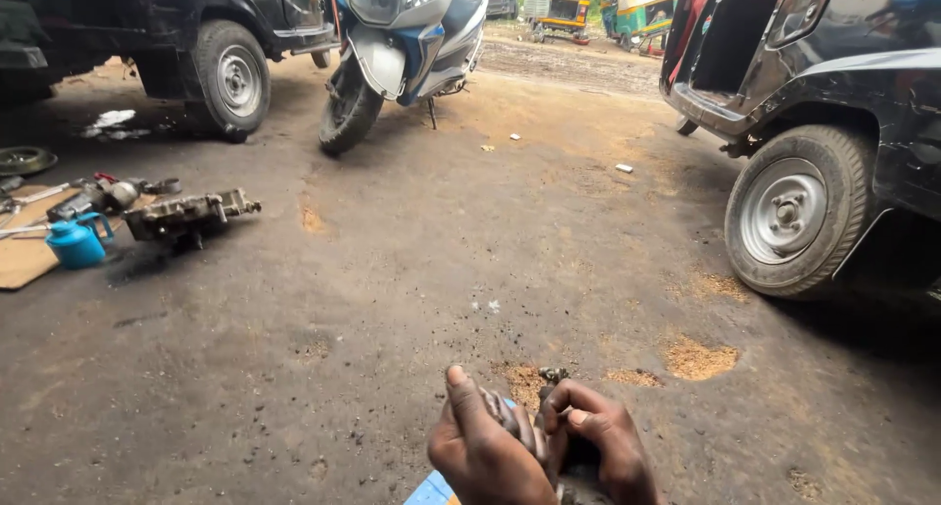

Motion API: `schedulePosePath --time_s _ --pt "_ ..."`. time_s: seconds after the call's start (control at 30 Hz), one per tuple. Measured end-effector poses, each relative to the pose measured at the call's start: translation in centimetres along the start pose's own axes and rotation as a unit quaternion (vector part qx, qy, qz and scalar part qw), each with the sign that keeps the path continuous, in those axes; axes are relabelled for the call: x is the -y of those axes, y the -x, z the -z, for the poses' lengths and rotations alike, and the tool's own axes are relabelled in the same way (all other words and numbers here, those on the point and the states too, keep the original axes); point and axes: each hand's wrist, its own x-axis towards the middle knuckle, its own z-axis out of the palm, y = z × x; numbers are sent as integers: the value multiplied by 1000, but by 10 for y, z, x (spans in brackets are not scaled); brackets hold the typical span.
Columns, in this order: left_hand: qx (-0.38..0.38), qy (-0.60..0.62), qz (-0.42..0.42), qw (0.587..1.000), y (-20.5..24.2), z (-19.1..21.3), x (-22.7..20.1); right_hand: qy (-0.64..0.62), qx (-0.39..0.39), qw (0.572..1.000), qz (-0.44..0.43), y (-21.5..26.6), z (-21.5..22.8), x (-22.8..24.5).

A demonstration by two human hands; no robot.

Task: Inspecting and turning an automotive starter motor by hand in a repair garage.

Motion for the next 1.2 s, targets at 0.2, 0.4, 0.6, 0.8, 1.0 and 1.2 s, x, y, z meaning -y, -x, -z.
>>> schedulePosePath --time_s 0.2,0.4,0.6,0.8,1.0,1.2 --pt "-65 109 67 990 5 -2 -17 9 -12 1000 -16 -2 9 -6" --pt "-94 171 168 966 -7 14 -1 -9 3 999 -41 -1 15 -8" --pt "23 277 263 924 -9 21 -5 -15 -7 999 -43 -2 6 -2" --pt "-118 234 181 948 9 13 -9 -38 -34 998 -28 4 6 9" --pt "-104 192 165 962 14 -1 -4 1 -24 1000 -7 3 18 -2" --pt "-107 237 221 940 3 -2 -14 20 -13 1000 11 1 38 -19"
